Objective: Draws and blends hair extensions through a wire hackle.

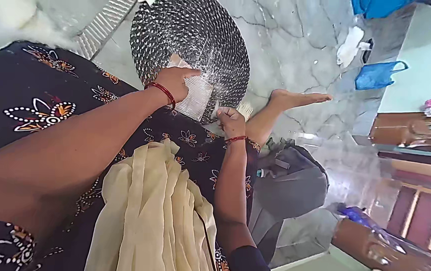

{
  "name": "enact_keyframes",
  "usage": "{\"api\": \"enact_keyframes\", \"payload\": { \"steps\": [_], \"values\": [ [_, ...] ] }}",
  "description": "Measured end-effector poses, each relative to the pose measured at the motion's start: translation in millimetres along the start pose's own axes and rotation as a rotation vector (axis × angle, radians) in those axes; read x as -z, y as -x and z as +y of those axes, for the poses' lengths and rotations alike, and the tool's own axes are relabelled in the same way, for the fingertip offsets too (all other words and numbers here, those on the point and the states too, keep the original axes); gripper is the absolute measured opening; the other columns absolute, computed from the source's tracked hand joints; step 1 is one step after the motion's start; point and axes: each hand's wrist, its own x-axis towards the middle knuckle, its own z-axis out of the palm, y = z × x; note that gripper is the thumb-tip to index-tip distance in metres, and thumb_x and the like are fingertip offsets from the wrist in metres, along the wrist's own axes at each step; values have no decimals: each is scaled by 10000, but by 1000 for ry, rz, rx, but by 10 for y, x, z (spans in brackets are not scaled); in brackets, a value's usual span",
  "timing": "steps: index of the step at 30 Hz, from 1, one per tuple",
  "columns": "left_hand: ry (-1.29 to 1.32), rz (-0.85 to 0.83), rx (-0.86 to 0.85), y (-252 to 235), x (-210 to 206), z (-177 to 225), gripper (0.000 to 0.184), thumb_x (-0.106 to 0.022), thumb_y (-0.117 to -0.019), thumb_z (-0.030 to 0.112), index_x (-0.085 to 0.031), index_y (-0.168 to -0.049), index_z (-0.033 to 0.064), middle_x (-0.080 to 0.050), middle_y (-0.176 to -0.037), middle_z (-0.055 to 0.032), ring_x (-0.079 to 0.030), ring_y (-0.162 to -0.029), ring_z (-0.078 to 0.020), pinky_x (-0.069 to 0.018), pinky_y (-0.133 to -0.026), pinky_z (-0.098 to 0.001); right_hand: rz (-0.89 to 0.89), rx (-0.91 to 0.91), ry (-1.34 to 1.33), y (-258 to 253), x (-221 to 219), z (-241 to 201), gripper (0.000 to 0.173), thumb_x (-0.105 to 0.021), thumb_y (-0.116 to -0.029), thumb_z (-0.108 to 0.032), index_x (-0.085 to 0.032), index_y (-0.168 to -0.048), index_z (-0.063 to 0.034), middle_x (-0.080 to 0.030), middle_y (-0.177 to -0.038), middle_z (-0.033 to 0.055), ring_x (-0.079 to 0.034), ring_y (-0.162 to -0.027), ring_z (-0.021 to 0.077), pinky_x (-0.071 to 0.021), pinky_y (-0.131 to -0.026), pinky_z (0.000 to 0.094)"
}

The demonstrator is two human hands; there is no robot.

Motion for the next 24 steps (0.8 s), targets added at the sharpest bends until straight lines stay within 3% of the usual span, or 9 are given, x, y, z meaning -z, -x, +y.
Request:
{"api": "enact_keyframes", "payload": {
  "steps": [3,6,9,11,16,24],
  "values": [
    [119,-1,78,-29,-36,-42,390,-453,-1013,-16,-734,-1254,109,-710,-1004,-183,-648,-821,-280,-511,-818,-518,-47,-6,-178,-44,-122,31,64,-619,-1000,-33,-669,-999,7,-591,-654,-45,-523,-518,9,-477,-520,178],
    [213,-49,124,-46,-98,-26,289,-489,-1028,9,-730,-1184,43,-674,-920,-111,-574,-726,-151,-507,-749,-389,-96,47,-245,-73,-197,33,58,-611,-987,-6,-668,-980,5,-610,-649,-56,-523,-500,-6,-482,-510,165],
    [309,-81,72,-39,-181,-18,204,-578,-1027,46,-731,-1154,2,-692,-892,-89,-590,-711,-96,-520,-750,-324,-141,118,-249,-101,-257,33,70,-620,-975,-7,-679,-1000,20,-648,-708,-33,-531,-524,-10,-483,-519,165],
    [410,-83,37,-34,-246,-45,151,-635,-1017,93,-731,-1067,-13,-684,-824,-31,-614,-669,-38,-552,-719,-245,-146,156,-235,-92,-294,17,78,-625,-967,-10,-679,-1003,34,-661,-739,-16,-535,-537,-6,-485,-529,170],
    [627,-89,62,-25,-279,-49,84,-624,-986,27,-692,-946,-2,-660,-747,27,-651,-640,-44,-590,-688,-225,-88,211,-206,-53,-343,-29,76,-635,-963,-35,-683,-979,20,-659,-729,-11,-535,-519,-6,-486,-514,166],
    [574,-74,113,-19,-268,-9,83,-695,-946,-1,-678,-872,33,-655,-695,34,-626,-587,-28,-565,-623,-197,-65,230,-152,7,-381,-68,109,-621,-967,-70,-688,-981,14,-658,-760,10,-531,-550,9,-474,-542,186]
  ]
}}
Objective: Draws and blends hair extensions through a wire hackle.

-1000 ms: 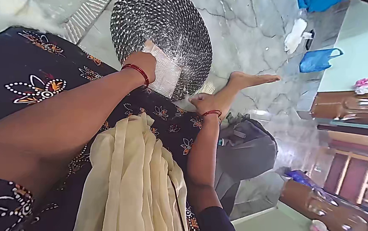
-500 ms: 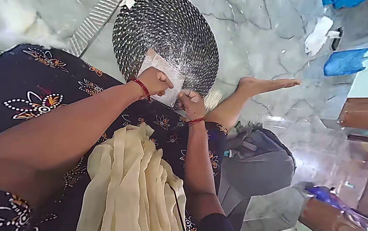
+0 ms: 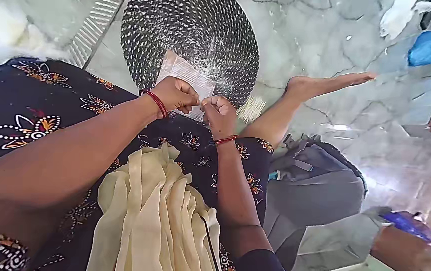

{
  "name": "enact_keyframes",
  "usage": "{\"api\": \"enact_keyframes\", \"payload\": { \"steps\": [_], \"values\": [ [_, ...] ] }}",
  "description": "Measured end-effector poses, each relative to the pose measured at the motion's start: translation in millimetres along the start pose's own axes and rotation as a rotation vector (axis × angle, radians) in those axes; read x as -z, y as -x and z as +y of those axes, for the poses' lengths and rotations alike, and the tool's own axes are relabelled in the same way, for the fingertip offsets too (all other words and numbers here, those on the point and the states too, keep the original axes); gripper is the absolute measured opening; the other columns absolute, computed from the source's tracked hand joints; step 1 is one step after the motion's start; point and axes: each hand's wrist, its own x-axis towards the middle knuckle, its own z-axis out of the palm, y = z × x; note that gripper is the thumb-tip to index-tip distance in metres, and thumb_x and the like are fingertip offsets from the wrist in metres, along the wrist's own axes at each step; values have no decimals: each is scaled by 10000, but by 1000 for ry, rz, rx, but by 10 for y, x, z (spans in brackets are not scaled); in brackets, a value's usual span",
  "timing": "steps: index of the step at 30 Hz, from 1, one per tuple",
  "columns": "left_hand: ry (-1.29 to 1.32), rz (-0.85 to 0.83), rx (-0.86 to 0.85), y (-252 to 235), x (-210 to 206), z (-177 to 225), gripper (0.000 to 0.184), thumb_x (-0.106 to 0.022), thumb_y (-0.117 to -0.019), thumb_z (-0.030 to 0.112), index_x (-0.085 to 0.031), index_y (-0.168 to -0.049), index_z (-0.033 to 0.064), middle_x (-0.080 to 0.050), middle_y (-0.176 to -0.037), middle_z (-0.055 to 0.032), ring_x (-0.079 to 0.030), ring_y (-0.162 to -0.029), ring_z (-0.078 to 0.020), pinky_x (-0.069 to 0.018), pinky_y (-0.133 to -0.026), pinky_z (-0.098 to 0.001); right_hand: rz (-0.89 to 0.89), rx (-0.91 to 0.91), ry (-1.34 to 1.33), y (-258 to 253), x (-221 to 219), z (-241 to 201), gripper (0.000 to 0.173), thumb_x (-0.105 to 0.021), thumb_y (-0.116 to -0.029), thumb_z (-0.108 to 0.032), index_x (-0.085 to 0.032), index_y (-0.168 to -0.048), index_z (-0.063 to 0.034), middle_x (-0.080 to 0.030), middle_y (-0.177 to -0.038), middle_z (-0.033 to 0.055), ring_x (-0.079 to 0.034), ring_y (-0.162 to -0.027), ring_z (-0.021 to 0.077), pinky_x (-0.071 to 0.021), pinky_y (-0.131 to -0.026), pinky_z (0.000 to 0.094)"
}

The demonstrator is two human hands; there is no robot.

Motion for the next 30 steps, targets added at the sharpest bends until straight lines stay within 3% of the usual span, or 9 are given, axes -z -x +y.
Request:
{"api": "enact_keyframes", "payload": {
  "steps": [6,15,19,23,27,30],
  "values": [
    [45,11,1,1,21,24,94,-681,-949,-11,-673,-868,36,-646,-682,35,-616,-569,-34,-564,-612,-197,6,-77,-191,-37,37,14,121,-516,-1004,-48,-617,-949,-9,-600,-690,-19,-514,-504,16,-468,-494,177],
    [86,36,3,0,36,27,88,-651,-969,1,-658,-890,39,-641,-703,35,-622,-587,-42,-571,-627,-210,38,-179,-246,-59,50,-22,162,-463,-1050,-65,-593,-962,-27,-624,-708,-13,-525,-493,24,-471,-482,173],
    [109,43,18,-8,36,22,117,-621,-987,4,-644,-878,43,-628,-700,33,-617,-583,-49,-573,-625,-215,13,-200,-290,-63,55,-32,261,-389,-1108,-144,-593,-987,-35,-636,-723,-23,-524,-489,12,-466,-472,163],
    [124,51,36,6,20,38,130,-609,-986,-5,-632,-869,46,-613,-697,33,-604,-578,-52,-567,-619,-217,-50,-134,-276,-43,60,-28,199,-481,-1074,-140,-607,-947,-53,-648,-717,-30,-524,-498,-1,-455,-476,152],
    [121,20,32,12,23,36,117,-615,-983,-12,-652,-885,39,-630,-703,33,-619,-593,-50,-571,-625,-216,-75,-77,-249,-37,39,-17,57,-618,-977,-62,-634,-998,-12,-635,-709,-31,-509,-500,-15,-438,-468,141],
    [113,-8,17,31,12,35,133,-624,-973,-25,-662,-868,46,-646,-714,39,-629,-614,-42,-568,-633,-209,-21,-21,-167,-42,-11,29,115,-671,-928,-49,-655,-1024,13,-635,-735,-23,-516,-528,-9,-455,-497,159]
  ]
}}
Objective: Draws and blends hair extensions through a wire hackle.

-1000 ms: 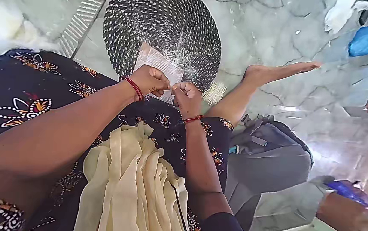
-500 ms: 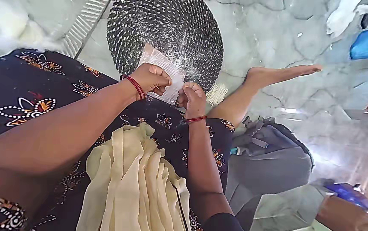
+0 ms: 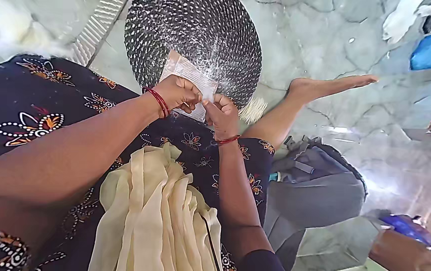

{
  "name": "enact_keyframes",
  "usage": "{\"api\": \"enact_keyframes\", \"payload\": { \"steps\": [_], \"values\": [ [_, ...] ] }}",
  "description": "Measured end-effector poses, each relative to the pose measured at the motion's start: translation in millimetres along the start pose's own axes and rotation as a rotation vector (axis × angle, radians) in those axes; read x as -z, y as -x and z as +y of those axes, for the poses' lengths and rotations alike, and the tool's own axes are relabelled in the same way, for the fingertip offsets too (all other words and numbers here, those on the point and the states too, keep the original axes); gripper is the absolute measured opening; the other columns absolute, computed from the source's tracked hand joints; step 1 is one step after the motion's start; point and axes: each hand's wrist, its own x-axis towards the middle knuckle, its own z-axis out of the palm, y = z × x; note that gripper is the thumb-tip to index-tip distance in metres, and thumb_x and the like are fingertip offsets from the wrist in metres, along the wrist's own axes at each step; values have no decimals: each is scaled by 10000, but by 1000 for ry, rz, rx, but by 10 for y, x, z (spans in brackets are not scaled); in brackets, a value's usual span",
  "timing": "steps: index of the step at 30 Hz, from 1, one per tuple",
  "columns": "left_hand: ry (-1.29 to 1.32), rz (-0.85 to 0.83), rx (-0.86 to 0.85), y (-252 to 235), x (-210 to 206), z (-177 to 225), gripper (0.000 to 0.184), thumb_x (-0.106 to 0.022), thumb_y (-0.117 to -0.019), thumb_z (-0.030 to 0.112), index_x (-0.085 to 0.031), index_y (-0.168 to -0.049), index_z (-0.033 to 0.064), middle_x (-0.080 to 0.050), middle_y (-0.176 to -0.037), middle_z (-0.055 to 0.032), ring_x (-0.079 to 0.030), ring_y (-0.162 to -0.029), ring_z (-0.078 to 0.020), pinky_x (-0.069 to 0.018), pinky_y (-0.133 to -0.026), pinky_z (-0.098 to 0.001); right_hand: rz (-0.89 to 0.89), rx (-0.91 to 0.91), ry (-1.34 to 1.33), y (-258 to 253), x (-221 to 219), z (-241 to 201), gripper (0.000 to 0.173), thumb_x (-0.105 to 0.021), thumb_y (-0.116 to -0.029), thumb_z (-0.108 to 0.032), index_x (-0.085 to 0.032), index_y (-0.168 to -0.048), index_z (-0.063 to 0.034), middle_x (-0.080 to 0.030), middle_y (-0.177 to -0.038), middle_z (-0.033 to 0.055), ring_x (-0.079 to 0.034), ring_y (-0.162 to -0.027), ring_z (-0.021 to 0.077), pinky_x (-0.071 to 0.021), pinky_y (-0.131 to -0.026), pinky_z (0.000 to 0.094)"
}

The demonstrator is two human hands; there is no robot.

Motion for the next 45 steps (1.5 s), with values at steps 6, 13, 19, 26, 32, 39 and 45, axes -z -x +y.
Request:
{"api": "enact_keyframes", "payload": {
  "steps": [6,13,19,26,32,39,45],
  "values": [
    [-8,16,-1,-13,6,-7,132,-621,-983,-8,-646,-870,56,-631,-722,37,-624,-617,-47,-569,-634,-216,30,-52,-74,-1,-12,-27,107,-555,-981,-22,-622,-898,-35,-576,-621,-51,-492,-477,-6,-424,-465,150],
    [1,-4,-16,-31,9,-41,167,-564,-1034,61,-630,-880,68,-608,-731,46,-629,-651,-64,-577,-645,-246,13,-113,-75,6,-20,-53,135,-559,-999,-37,-608,-875,-54,-579,-621,-49,-489,-466,-8,-431,-454,150],
    [-65,34,-22,-37,20,-29,45,-654,-971,10,-658,-930,28,-650,-789,17,-640,-669,-55,-579,-660,-235,-35,-57,-90,16,37,-30,241,-429,-1035,-81,-629,-905,-44,-662,-693,-37,-541,-498,1,-475,-485,172],
    [-31,45,-16,-40,20,-17,96,-622,-982,-2,-634,-900,46,-629,-758,25,-633,-651,-56,-577,-649,-234,-11,-76,-86,14,61,-67,158,-544,-985,-17,-670,-889,-21,-629,-634,-42,-523,-479,-1,-459,-471,159],
    [85,-39,-69,-35,21,-74,136,-506,-1007,31,-622,-943,64,-628,-776,39,-656,-707,-73,-586,-702,-261,-8,-32,-61,11,46,-46,141,-595,-960,-7,-684,-851,-20,-627,-624,-47,-514,-472,-14,-458,-471,151],
    [-100,14,-108,-34,-5,-76,136,-708,-934,19,-658,-818,71,-664,-704,57,-642,-626,-18,-560,-629,-191,-13,-6,-3,15,41,-27,115,-632,-938,-15,-705,-849,-18,-622,-618,-52,-498,-472,-19,-439,-469,153],
    [-134,45,-78,-48,16,-50,96,-686,-964,48,-660,-872,44,-648,-722,47,-636,-634,-29,-569,-658,-210,-8,-78,-70,2,77,-57,240,-492,-1030,-77,-672,-877,-37,-633,-637,-59,-502,-466,-18,-435,-455,149]
  ]
}}
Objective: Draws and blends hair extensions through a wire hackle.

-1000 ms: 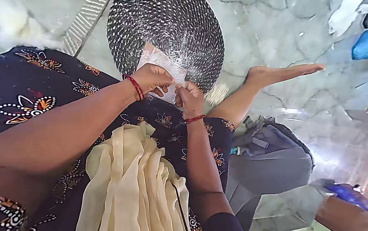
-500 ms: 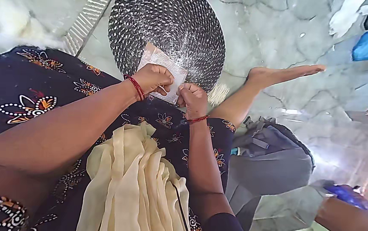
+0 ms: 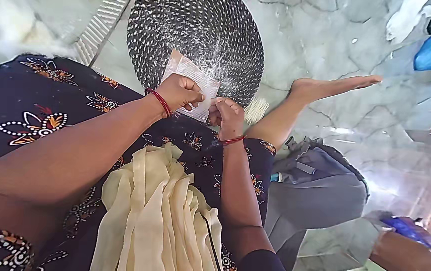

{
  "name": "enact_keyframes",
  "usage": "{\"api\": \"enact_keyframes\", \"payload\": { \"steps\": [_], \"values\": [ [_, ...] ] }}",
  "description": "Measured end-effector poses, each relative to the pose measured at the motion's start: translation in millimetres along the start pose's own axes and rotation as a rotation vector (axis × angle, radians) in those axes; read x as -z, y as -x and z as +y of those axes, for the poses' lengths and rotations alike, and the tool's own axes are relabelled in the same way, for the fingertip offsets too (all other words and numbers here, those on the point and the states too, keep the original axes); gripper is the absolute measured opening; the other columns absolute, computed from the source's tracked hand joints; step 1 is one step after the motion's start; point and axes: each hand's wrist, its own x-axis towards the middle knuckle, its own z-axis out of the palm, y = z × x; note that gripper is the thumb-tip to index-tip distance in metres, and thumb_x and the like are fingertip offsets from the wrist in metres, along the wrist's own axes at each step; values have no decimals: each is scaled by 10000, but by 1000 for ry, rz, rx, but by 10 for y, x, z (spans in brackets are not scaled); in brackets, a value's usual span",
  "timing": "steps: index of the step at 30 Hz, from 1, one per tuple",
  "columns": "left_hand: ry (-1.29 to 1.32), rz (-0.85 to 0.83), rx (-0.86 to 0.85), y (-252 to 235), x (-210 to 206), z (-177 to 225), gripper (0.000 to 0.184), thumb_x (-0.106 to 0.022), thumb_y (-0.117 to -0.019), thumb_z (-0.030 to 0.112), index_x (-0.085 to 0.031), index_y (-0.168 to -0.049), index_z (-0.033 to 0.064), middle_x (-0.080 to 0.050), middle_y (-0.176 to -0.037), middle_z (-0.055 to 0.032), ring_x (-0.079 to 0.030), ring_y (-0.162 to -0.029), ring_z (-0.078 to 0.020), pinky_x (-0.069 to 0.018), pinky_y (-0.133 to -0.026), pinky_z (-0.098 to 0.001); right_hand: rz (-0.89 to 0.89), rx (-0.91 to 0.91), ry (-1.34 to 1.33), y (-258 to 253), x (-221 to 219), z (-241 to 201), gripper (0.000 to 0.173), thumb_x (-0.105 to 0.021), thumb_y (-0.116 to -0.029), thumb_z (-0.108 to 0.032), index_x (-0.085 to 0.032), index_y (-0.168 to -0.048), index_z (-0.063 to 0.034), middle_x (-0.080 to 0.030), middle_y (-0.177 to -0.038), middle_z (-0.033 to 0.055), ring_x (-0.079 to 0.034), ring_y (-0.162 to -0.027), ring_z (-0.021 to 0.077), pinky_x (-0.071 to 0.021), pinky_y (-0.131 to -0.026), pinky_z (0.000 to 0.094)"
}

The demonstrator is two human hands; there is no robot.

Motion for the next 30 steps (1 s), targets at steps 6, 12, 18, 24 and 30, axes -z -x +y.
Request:
{"api": "enact_keyframes", "payload": {
  "steps": [6,12,18,24,30],
  "values": [
    [21,24,17,2,-3,3,89,-708,-960,59,-673,-881,39,-661,-727,41,-638,-623,-27,-562,-635,-196,-23,23,111,-13,3,25,129,-607,-973,-43,-680,-869,-18,-617,-633,-50,-497,-478,-16,-437,-473,154],
    [97,-68,28,2,-3,-7,68,-685,-941,-23,-662,-911,34,-674,-771,26,-666,-670,-46,-589,-662,-219,-11,14,65,-21,33,4,173,-573,-1007,-41,-674,-869,-16,-612,-623,-52,-485,-465,-21,-426,-460,145],
    [44,-43,65,11,-3,27,73,-677,-971,17,-664,-901,33,-669,-752,28,-659,-650,-39,-581,-656,-208,11,-8,82,-30,57,-10,234,-487,-1063,-77,-630,-884,-29,-622,-659,-48,-491,-464,-15,-436,-458,142],
    [37,-41,63,3,10,26,74,-669,-983,35,-675,-910,35,-669,-749,39,-657,-647,-33,-581,-658,-206,64,-54,54,-42,63,-26,249,-460,-1076,-70,-622,-894,-22,-613,-653,-42,-496,-463,-8,-438,-453,146],
    [-106,13,59,-16,54,58,74,-685,-979,63,-706,-1008,-2,-674,-806,3,-632,-650,-26,-562,-663,-201,91,-79,126,-101,81,9,215,-481,-1069,-97,-636,-951,-6,-604,-689,-33,-480,-480,-1,-437,-464,166]
  ]
}}
